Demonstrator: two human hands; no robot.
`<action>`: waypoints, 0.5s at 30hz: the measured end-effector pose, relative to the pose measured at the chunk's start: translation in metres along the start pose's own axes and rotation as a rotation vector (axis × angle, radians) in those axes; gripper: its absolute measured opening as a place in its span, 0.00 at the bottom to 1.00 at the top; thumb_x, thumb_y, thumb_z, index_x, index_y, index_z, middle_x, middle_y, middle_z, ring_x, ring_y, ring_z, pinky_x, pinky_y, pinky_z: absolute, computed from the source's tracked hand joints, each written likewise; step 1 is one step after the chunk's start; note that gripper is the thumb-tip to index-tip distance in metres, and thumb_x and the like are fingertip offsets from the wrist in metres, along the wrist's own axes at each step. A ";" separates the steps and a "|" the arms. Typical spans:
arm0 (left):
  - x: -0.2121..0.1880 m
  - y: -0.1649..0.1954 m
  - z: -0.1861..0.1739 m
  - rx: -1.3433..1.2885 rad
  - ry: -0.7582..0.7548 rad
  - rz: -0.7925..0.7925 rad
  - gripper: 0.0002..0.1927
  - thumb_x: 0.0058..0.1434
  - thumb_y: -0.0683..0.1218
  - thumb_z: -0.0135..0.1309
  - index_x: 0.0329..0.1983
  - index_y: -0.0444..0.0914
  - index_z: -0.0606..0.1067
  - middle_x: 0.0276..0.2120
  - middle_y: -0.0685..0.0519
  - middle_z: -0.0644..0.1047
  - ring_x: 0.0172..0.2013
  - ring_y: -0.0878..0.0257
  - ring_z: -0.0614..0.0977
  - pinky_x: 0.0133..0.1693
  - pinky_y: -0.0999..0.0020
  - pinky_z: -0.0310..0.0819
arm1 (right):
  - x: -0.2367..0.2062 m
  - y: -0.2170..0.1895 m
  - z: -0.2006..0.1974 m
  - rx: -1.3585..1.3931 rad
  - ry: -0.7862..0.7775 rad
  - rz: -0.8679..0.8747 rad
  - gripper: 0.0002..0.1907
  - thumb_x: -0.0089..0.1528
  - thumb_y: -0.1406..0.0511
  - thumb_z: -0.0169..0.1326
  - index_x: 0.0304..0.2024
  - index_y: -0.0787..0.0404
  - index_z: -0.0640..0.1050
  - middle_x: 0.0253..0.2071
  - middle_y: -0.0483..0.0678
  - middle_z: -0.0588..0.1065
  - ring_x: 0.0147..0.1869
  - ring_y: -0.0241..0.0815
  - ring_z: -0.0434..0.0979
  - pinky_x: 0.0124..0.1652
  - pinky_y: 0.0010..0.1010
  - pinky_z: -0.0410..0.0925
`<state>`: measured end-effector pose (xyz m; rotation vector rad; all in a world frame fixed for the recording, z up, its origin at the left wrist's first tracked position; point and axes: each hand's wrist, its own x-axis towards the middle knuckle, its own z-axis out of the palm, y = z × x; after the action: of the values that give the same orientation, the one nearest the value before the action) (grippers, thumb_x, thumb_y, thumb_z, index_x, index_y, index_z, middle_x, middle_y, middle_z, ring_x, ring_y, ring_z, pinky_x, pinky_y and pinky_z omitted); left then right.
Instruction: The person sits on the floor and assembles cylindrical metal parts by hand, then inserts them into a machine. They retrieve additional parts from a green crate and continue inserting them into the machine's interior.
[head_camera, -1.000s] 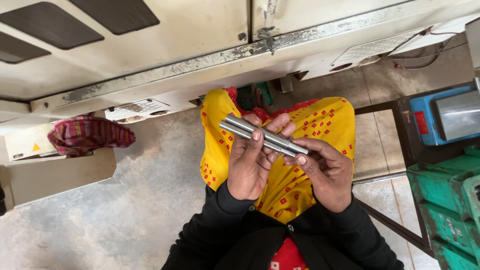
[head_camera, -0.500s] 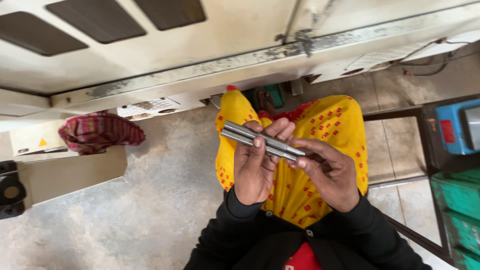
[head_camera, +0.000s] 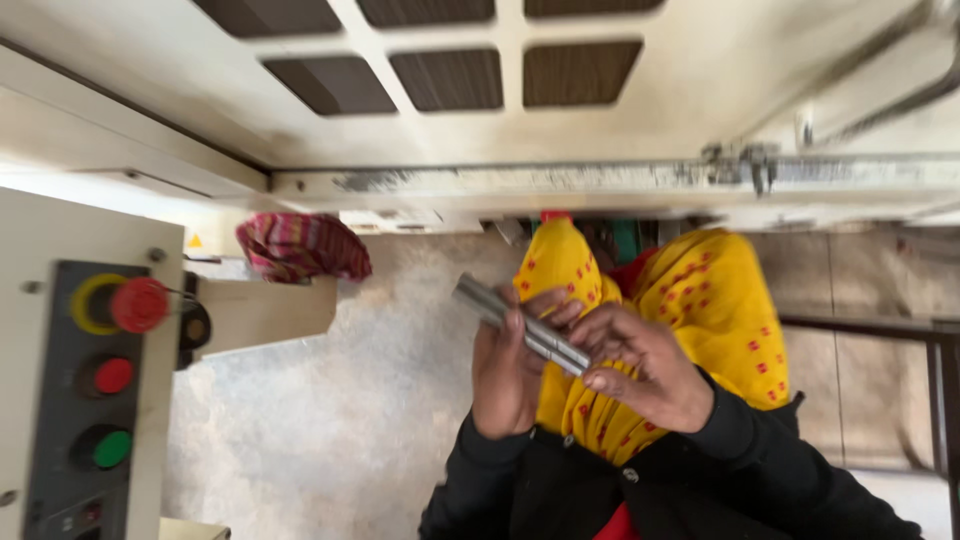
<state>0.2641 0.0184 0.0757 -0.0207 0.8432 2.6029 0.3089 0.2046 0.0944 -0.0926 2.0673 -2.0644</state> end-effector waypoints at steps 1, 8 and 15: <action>-0.001 0.011 0.004 0.183 -0.065 0.089 0.12 0.77 0.49 0.45 0.58 0.40 0.65 0.58 0.40 0.79 0.62 0.49 0.80 0.63 0.58 0.77 | 0.007 0.003 -0.002 0.012 -0.061 0.046 0.15 0.62 0.71 0.63 0.51 0.67 0.76 0.43 0.51 0.78 0.43 0.38 0.79 0.43 0.32 0.75; -0.004 0.045 0.056 1.243 -0.201 0.050 0.17 0.72 0.43 0.48 0.62 0.35 0.70 0.47 0.42 0.81 0.48 0.53 0.84 0.49 0.64 0.77 | 0.030 0.023 -0.015 -0.575 -0.292 0.155 0.12 0.61 0.63 0.63 0.46 0.59 0.80 0.41 0.53 0.81 0.44 0.47 0.86 0.41 0.33 0.75; -0.003 0.013 0.085 1.138 -0.109 0.098 0.13 0.71 0.41 0.47 0.56 0.35 0.72 0.42 0.46 0.83 0.44 0.56 0.87 0.46 0.64 0.79 | 0.016 0.007 -0.043 -0.545 0.034 -0.467 0.28 0.51 0.66 0.66 0.53 0.64 0.75 0.49 0.57 0.76 0.51 0.56 0.78 0.46 0.40 0.71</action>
<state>0.2708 0.0562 0.1527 0.4730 2.1463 1.8141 0.2853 0.2435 0.0854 -0.6870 2.7797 -1.6383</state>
